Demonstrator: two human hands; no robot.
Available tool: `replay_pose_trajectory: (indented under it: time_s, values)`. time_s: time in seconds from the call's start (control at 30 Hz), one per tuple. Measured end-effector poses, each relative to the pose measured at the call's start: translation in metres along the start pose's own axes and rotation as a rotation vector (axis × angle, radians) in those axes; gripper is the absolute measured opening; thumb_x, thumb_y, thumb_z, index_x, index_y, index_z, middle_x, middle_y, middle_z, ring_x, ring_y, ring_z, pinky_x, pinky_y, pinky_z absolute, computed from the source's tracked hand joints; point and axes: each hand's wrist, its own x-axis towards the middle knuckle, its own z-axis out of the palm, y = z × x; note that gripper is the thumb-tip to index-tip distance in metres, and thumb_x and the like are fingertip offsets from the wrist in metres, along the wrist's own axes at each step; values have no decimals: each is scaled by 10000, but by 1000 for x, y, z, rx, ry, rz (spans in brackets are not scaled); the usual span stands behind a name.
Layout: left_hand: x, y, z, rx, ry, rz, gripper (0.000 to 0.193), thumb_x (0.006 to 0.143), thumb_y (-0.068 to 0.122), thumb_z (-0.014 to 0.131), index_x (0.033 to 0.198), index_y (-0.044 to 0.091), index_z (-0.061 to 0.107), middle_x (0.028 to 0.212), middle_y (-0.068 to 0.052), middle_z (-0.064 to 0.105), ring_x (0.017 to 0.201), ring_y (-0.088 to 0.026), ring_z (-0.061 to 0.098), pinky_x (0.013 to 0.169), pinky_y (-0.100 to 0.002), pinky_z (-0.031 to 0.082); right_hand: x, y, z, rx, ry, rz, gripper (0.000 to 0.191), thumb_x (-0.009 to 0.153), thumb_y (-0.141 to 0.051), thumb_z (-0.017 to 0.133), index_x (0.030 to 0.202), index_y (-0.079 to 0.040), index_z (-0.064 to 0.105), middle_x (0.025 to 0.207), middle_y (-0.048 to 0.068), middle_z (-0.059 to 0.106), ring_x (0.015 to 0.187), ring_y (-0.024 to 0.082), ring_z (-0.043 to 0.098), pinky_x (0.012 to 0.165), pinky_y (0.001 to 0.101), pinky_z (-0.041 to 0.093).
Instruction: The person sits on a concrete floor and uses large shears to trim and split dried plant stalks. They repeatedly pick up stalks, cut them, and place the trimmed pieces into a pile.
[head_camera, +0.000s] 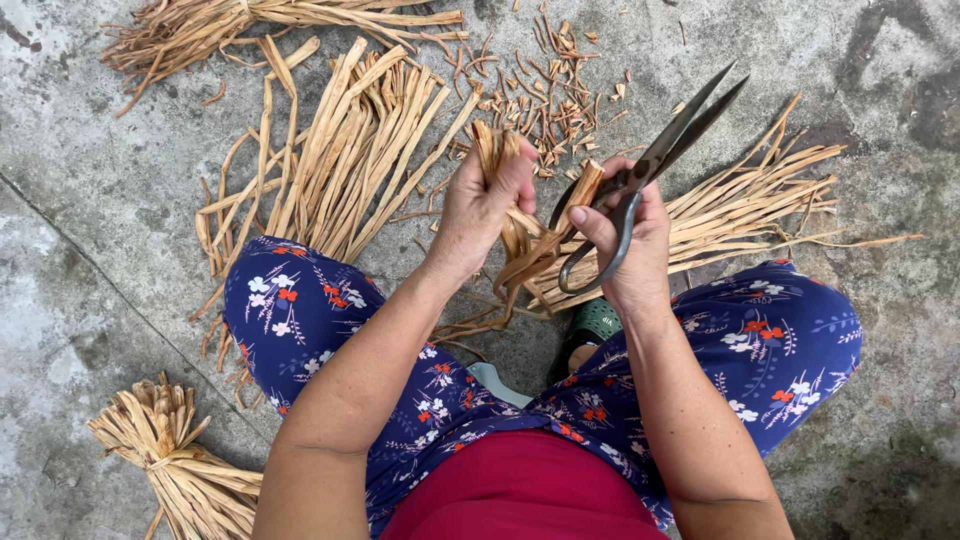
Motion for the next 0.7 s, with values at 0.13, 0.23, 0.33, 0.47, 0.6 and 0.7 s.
replay_pose_trajectory:
  time_s: [0.13,0.23,0.33,0.47,0.6,0.7]
  values:
    - [-8,8,3,124,-188,150,308,922,217,843,1103,89,629,978,28,627,894,-72,629,800,-237,583,-3,0,1,-126,19,-20,452,889,-10,833,1261,-75,586,985,-16,634,916,78,617,843,222,532]
    - [-11,14,3,181,-232,40,244,910,160,844,1055,93,659,917,37,676,853,-57,658,754,-214,577,-6,-3,4,-175,-11,-40,447,888,-59,843,1256,-84,590,1026,-20,634,959,71,618,874,219,534]
    - [-11,16,2,90,-224,-77,245,882,149,832,1060,97,672,874,37,683,806,-60,659,708,-221,571,-8,-7,6,-189,-23,-39,441,889,-73,846,1253,-93,598,1026,-23,626,962,68,614,877,218,536]
    - [-12,10,-1,70,-239,-12,224,899,141,835,1050,76,681,905,36,684,842,-60,652,748,-226,573,-8,-10,7,-217,-41,-31,435,897,-43,835,1256,-101,597,1019,-22,623,954,68,610,860,211,526]
    - [-13,1,-3,-4,-197,-18,172,958,143,806,1055,53,697,946,34,679,865,-60,636,765,-228,556,-10,-7,13,-325,-101,-141,482,900,26,843,1272,-108,567,976,-34,586,909,62,578,820,208,515]
    - [-11,-2,-6,-37,-102,-81,152,948,162,773,1038,69,694,912,35,701,812,-62,662,704,-235,577,-11,-9,16,-315,-112,-102,489,891,50,813,1273,-103,550,1020,-25,611,969,73,610,878,220,547]
